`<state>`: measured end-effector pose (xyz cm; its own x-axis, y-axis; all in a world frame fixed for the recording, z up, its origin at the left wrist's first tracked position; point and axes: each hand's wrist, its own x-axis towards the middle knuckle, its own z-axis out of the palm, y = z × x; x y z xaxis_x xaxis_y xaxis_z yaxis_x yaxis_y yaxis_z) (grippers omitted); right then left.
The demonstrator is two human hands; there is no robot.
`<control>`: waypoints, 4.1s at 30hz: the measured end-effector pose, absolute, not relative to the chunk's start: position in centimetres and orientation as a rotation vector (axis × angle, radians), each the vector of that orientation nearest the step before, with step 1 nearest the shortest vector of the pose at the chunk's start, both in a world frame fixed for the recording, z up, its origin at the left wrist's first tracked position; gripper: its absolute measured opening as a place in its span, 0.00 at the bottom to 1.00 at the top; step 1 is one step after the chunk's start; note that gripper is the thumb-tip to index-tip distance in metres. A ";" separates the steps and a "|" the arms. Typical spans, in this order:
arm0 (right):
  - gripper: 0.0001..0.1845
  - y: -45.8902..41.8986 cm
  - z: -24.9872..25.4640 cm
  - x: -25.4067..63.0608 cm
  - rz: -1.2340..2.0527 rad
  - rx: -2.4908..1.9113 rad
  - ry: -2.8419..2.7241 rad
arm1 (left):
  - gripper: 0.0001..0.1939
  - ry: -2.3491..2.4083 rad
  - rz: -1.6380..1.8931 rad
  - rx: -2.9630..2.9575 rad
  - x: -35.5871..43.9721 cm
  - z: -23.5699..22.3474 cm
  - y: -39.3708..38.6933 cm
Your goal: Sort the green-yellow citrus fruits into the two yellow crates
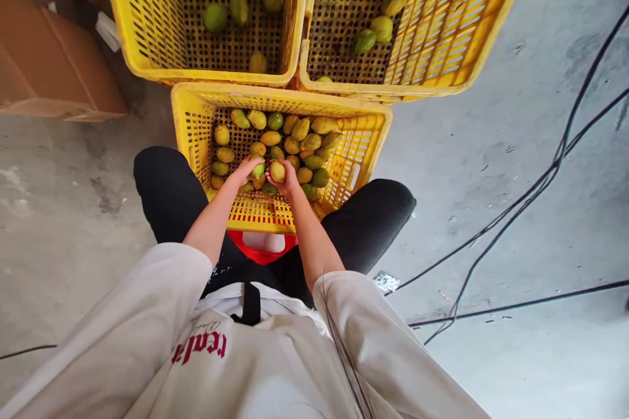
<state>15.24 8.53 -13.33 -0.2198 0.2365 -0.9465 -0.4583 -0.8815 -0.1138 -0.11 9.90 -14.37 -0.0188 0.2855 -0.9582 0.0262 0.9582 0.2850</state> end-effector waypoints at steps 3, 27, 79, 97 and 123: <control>0.14 8.3 -11.4 14.6 2.019 -1.415 0.372 | 0.11 1.509 0.413 0.073 0.3 -11.9 10.1; 0.15 0.2 0.9 19.3 2.131 -0.963 -0.188 | 0.08 0.960 0.838 -0.073 0.1 5.0 -0.5; 0.25 0.4 -2.2 17.8 1.993 -0.864 -0.070 | 0.14 0.986 0.983 -0.116 0.5 0.6 -0.6; 0.20 0.2 -2.9 17.1 2.022 -0.975 -0.087 | 0.22 0.891 0.948 -0.168 0.4 0.2 -0.7; 0.27 0.5 -2.4 16.8 1.965 -0.976 -0.071 | 0.18 1.016 0.995 -0.022 1.0 -0.1 -0.8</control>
<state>16.80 0.45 -2.40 -0.2715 0.7489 -0.6045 -0.7036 -0.5830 -0.4063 1.02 -0.83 -0.13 0.1480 0.6827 -0.7156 -0.7015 0.5825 0.4106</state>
